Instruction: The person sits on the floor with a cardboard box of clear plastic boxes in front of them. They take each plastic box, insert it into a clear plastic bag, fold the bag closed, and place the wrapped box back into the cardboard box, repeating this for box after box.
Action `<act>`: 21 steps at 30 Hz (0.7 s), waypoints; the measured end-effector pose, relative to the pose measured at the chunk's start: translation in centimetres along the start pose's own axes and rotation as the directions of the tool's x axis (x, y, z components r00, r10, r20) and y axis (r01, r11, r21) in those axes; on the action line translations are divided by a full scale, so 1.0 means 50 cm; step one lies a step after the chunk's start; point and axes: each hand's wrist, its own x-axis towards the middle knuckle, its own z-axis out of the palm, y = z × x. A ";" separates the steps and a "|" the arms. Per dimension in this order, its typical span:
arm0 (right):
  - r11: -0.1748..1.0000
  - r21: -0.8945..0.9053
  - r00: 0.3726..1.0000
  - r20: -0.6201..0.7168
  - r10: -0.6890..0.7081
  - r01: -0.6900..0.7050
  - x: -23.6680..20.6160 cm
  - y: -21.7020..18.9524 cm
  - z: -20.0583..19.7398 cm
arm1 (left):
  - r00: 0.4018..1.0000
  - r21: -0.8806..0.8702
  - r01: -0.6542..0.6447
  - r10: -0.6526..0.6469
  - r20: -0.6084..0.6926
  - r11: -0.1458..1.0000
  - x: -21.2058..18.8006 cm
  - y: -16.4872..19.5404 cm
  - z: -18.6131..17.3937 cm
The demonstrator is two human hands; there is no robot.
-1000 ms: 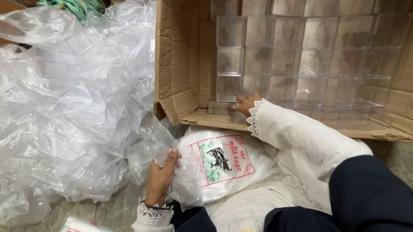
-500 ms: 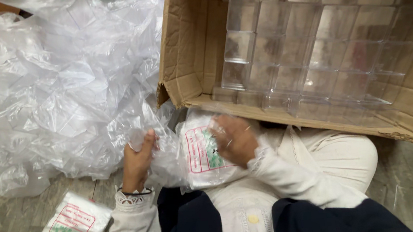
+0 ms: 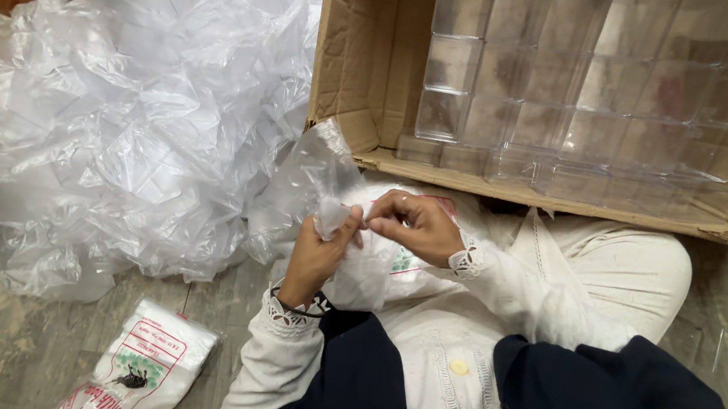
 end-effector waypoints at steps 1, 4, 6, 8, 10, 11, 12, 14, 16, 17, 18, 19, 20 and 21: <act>0.994 0.105 1.000 0.002 0.027 -0.027 0.004 0.000 -0.003 | 1.000 0.009 -0.014 0.014 0.011 1.000 0.002 0.005 0.002; 0.924 0.365 0.994 0.037 0.104 -0.110 0.009 -0.007 -0.025 | 0.999 -0.033 0.032 -0.033 -0.042 0.999 0.005 0.014 -0.002; 0.865 0.476 0.987 0.069 0.143 -0.159 0.014 -0.017 -0.033 | 0.998 -0.097 0.056 -0.060 -0.031 0.994 0.006 0.014 -0.007; 0.909 0.348 0.972 0.124 0.200 -0.231 0.015 -0.026 -0.032 | 0.998 -0.116 0.048 -0.052 -0.029 0.992 0.004 0.008 -0.012; 0.932 0.252 0.955 0.211 0.209 -0.260 0.013 -0.033 -0.025 | 0.999 -0.097 0.004 -0.008 -0.043 0.995 0.000 -0.002 -0.014; 0.940 0.228 0.943 0.273 0.189 -0.254 0.010 -0.034 -0.021 | 0.998 -0.133 0.043 -0.047 -0.029 0.990 -0.002 -0.008 -0.015; 0.947 0.205 0.927 0.335 0.168 -0.246 0.006 -0.036 -0.020 | 0.996 -0.168 0.082 -0.086 -0.016 0.982 -0.005 -0.015 -0.017; 0.935 0.288 0.934 0.343 0.100 -0.206 0.004 -0.037 -0.022 | 0.993 -0.293 0.104 -0.083 0.081 0.950 -0.006 -0.029 -0.026; 0.884 0.412 0.944 0.318 0.087 -0.220 0.010 -0.044 -0.029 | 0.971 -0.464 0.106 0.009 0.238 0.879 -0.006 -0.043 -0.052; 0.836 0.490 0.950 0.291 0.108 -0.245 0.014 -0.053 -0.037 | 0.954 -0.519 0.114 0.053 0.296 0.847 -0.006 -0.050 -0.073; 0.781 0.565 0.954 0.268 0.131 -0.266 0.019 -0.066 -0.042 | 0.932 -0.572 0.126 0.100 0.349 0.811 -0.008 -0.057 -0.101; 0.805 0.555 0.972 0.206 0.113 -0.211 0.025 -0.086 -0.051 | 0.906 -0.621 0.140 0.153 0.395 0.771 -0.008 -0.064 -0.133; 0.826 0.540 0.985 0.145 0.095 -0.159 0.028 -0.113 -0.062 | 0.830 -0.702 0.485 -0.021 0.558 0.522 -0.016 -0.071 -0.173; 0.846 0.522 0.994 0.086 0.073 -0.107 0.029 -0.144 -0.067 | 0.676 -0.655 0.735 -0.119 0.727 0.173 -0.031 -0.076 -0.222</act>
